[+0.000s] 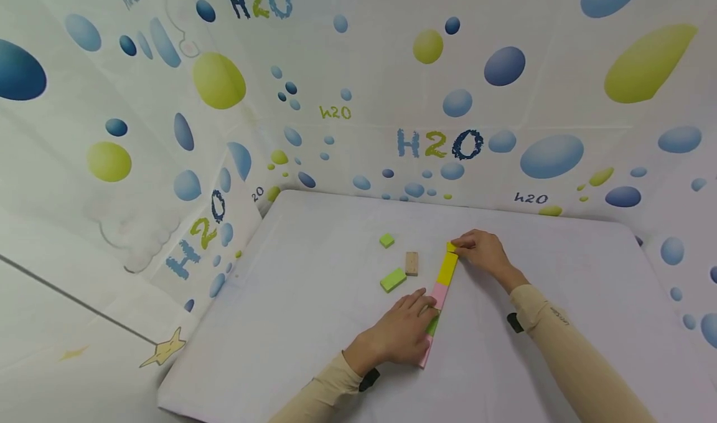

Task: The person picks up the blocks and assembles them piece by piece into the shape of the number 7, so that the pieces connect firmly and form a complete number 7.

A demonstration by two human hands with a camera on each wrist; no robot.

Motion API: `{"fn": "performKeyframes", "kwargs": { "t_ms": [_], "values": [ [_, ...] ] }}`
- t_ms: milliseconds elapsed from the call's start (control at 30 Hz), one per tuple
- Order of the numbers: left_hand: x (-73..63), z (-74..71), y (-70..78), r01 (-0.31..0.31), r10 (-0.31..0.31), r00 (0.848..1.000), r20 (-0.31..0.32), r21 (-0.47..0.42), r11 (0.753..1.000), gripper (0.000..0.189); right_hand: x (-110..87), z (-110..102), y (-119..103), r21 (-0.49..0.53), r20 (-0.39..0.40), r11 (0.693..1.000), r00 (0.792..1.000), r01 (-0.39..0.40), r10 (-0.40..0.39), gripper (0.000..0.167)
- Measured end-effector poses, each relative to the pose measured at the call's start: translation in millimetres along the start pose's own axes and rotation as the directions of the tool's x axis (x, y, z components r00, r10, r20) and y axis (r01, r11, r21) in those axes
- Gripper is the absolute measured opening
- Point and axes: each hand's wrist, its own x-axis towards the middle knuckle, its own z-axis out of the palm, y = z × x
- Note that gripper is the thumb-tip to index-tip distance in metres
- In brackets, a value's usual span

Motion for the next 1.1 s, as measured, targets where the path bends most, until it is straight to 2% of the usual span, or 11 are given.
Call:
{"fn": "performKeyframes", "kwargs": {
  "t_ms": [200, 333, 433, 567, 667, 800, 933, 1100],
  "values": [
    [6.6, -2.3, -6.6, 0.021, -0.023, 0.999, -0.039, -0.051, 0.998, 0.048, -0.2, 1, 1, -0.001, -0.005, 1.0, 1.0, 0.015, -0.015, 0.027],
    [15.8, -1.8, -17.9, 0.085, -0.102, 0.988, -0.118, -0.14, 0.986, 0.043, -0.1, 1, 0, 0.005, -0.008, 1.0, 1.0, 0.017, -0.017, 0.026],
    [21.2, -2.9, -26.7, 0.167, -0.213, 0.96, -0.182, -0.239, 0.957, 0.039, -0.4, 1, -1, 0.006, -0.005, 1.0, 1.0, 0.013, -0.013, 0.027],
    [27.8, -6.8, -38.3, 0.267, -0.349, 0.91, -0.225, -0.325, 0.907, 0.035, -1.0, 0, -2, 0.009, -0.005, 1.0, 1.0, 0.015, -0.015, 0.026],
    [33.1, -9.8, -47.1, 0.324, -0.404, 0.883, -0.24, -0.313, 0.893, 0.035, -1.4, 0, -2, 0.013, -0.007, 1.0, 1.0, 0.021, -0.021, 0.026],
    [40.3, -9.1, -55.8, 0.384, -0.444, 0.86, -0.249, -0.255, 0.887, 0.038, -1.6, 3, -1, 0.013, -0.003, 1.0, 1.0, 0.011, -0.011, 0.025],
    [46.9, -1.9, -60.1, 0.425, -0.469, 0.847, -0.249, -0.212, 0.88, 0.039, -2.5, 4, 0, 0.015, 0.0, 1.0, 1.0, -0.003, 0.003, 0.025],
    [55.7, 5.1, -62.0, 0.447, -0.479, 0.841, -0.251, -0.176, 0.877, 0.044, -3.8, 4, -2, 0.021, -0.015, 1.0, 1.0, 0.005, -0.005, 0.025]
  ]
}}
